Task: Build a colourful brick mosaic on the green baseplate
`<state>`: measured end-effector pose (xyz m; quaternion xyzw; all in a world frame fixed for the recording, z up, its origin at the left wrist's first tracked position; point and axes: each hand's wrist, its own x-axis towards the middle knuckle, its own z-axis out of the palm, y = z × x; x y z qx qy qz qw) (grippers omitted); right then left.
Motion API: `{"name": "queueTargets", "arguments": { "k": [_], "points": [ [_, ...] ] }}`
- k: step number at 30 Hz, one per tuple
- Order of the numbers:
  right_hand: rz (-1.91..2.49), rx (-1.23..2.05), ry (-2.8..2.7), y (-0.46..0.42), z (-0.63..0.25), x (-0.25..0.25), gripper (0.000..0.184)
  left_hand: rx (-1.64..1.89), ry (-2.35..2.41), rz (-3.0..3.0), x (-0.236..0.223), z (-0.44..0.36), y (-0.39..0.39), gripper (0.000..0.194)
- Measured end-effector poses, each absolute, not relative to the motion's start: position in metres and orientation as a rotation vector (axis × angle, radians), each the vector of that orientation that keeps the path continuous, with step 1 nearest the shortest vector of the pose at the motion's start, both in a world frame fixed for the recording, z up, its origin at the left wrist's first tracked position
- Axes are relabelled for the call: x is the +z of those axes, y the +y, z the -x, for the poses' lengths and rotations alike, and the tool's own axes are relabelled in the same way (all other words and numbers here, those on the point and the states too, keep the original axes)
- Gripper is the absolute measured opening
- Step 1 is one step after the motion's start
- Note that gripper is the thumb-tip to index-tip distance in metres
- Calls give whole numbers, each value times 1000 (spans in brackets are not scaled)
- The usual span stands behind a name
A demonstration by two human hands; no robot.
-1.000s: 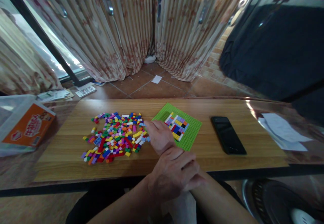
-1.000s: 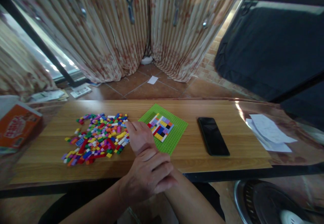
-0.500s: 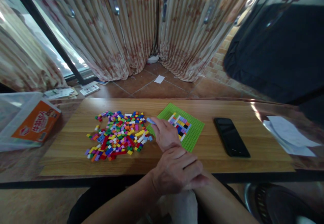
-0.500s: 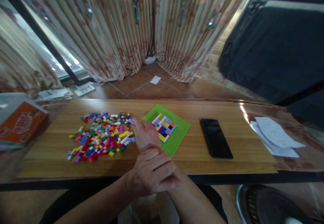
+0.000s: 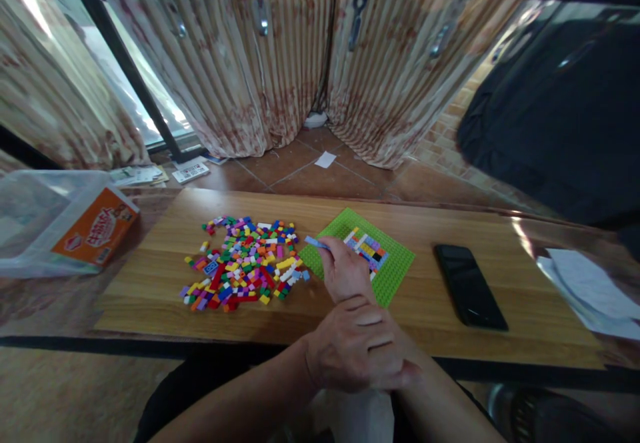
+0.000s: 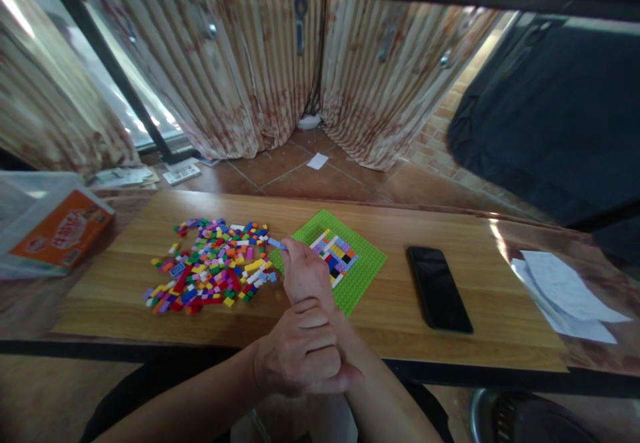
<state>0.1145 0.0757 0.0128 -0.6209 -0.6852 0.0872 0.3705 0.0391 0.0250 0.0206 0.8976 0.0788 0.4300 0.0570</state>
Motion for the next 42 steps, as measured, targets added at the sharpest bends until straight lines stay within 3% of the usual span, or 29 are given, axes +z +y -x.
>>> {"name": "queueTargets", "arguments": {
  "k": [4, 10, 14, 22, 34, 42],
  "points": [
    [1689, 183, -1622, 75, -147, 28, 24, 1254, 374, -2668, 19, -34, 29, 35],
    [1845, 130, -1267, 66, -233, 36, 26, 1210, 914, -2321, 16, -21, 61, 10],
    [1936, 367, -1308, 57, -258, 31, 27, 1125, 1144, -2126, 14, -15, 78, 22],
    [1911, 511, -1434, 58, -234, 32, 29, 890, 1233, -2083, 2, -17, 83, 39],
    [1871, 504, -1467, 61, -231, 26, 29, 629, 1369, -2226, 7, -12, 89, 39],
    [1931, 284, -1609, 63, -218, 22, 25, 610, 1357, -2272, 7, -12, 89, 37]
  ]
}}
